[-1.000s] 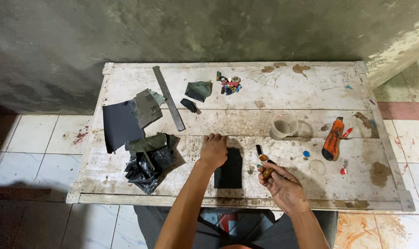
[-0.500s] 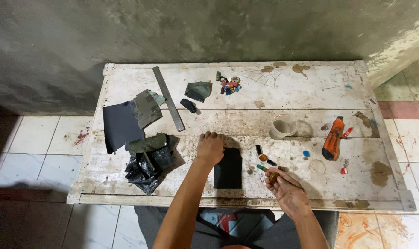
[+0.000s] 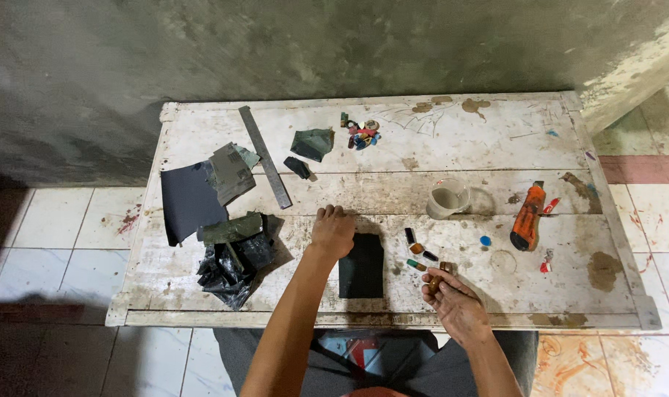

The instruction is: The person uses a piece of sandpaper to sand a small black plastic sheet on a wooden table, intermittently dipping the sandpaper into a container of water.

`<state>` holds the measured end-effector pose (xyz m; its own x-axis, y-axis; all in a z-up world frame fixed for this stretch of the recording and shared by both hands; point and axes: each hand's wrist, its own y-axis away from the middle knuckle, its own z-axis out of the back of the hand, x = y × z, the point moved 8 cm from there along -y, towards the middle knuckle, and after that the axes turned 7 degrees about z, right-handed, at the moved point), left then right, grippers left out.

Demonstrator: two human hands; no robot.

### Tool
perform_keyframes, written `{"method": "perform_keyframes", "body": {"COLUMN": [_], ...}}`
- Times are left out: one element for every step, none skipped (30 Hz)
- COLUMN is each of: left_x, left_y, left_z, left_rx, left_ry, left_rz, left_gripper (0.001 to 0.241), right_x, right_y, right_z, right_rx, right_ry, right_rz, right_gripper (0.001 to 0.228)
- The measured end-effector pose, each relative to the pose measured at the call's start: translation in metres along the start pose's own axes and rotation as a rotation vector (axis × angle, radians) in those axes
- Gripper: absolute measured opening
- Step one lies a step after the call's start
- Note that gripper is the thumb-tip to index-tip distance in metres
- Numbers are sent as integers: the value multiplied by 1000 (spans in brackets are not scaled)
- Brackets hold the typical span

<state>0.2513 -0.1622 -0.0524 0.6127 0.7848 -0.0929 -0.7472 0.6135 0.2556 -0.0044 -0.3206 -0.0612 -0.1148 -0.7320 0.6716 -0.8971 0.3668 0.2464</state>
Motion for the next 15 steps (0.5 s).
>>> {"method": "perform_keyframes", "body": {"left_x": [-3,-6,-9,-11,-15,-21,-20,-19,-17,-15,-14,-12,-17,-19,-22], "left_y": [4,8,12,13,15,17,17,17,18,15,13,10,20,29,39], "left_z": [9,14,20,25,26,27,27,29,32,25,21,18,37,50,64], "left_rx": [0,49,99,98,134,171,171,153,134,134,98,60,58,136,213], "left_ry": [0,-26,-52,-52,-83,-115,-115,-59,-2,-2,-33,-64,-62,-33,-4], "left_rz": [2,-2,-6,-5,-43,-85,-87,-92,-96,-95,-104,-110,-107,-82,-56], "left_gripper": [32,41,51,51,51,51,51,47,45,45,31,18,18,10,8], "right_x": [4,6,9,8,7,7,7,6,4,2,1,0,4,6,8], "right_y": [2,4,5,5,5,5,5,5,4,4,3,2,4,6,8], "right_z": [-5,-9,-13,-13,-12,-10,-7,-5,-4,-3,0,2,-5,-11,-16], "right_rx": [2,-8,-18,-17,-32,-51,-52,-53,-54,-53,-76,-96,-93,-100,-108], "right_ry": [0,19,37,37,33,28,28,44,60,61,64,68,70,76,81], "right_rz": [-1,-13,-25,-25,-29,-31,-29,-40,-52,-52,-48,-44,-45,-61,-77], "right_gripper": [46,50,54,54,51,48,48,52,55,55,51,47,47,49,52]}}
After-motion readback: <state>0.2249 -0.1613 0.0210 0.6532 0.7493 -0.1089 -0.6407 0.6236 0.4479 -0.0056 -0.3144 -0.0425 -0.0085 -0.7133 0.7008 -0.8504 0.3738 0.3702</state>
